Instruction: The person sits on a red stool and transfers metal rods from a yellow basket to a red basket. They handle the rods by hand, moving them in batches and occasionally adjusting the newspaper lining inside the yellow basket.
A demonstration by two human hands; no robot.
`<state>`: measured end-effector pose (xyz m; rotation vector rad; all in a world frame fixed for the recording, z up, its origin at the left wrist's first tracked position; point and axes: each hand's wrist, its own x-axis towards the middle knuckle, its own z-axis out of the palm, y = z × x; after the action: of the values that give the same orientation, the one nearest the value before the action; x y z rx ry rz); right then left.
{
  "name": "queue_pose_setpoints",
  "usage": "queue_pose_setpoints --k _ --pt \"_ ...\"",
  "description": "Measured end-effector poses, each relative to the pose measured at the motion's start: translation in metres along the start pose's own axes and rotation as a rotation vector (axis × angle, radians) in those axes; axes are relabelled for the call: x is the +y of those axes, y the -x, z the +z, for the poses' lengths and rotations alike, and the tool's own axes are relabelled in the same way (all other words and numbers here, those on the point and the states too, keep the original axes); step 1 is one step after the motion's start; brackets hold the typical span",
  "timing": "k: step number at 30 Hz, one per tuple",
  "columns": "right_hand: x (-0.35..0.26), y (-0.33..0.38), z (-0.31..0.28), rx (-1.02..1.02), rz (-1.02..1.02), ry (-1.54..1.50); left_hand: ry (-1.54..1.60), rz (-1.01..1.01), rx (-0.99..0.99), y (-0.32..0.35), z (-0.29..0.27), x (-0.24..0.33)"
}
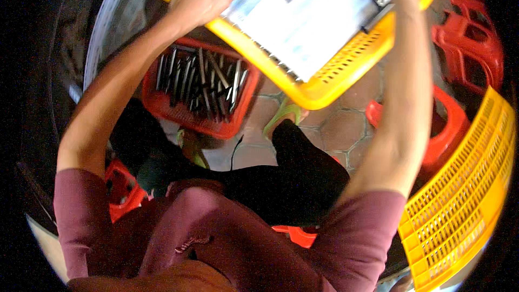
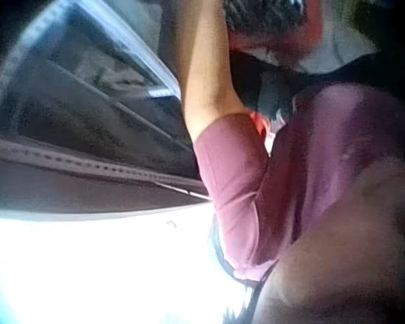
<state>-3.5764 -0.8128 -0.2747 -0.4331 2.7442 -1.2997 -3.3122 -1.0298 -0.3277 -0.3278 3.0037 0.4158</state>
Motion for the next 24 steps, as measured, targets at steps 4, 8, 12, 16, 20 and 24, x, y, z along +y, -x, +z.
queue_pose_setpoints --k 4,8,12,16,20,24 --pt "-0.114 0.167 -0.028 -0.573 -0.210 -0.224 0.276 -0.177 -0.144 0.014 -0.019 0.013" --pt "-0.114 0.254 -0.014 -1.663 0.057 -0.144 0.096 -0.091 -0.029 0.024 -0.012 0.007" --pt "-0.066 0.339 0.072 -1.657 0.202 -0.308 0.172 -0.086 0.033 0.028 -0.015 -0.002" --pt "-0.005 0.425 0.195 -0.973 0.592 -0.484 0.223 -0.074 0.021 0.035 -0.014 0.002" --pt "-0.023 0.456 0.254 -0.774 0.571 -0.464 0.170 -0.010 0.027 0.030 -0.004 -0.004" --pt "-0.023 0.469 0.290 -0.603 0.401 -0.154 0.222 -0.086 -0.034 0.034 -0.016 0.000"
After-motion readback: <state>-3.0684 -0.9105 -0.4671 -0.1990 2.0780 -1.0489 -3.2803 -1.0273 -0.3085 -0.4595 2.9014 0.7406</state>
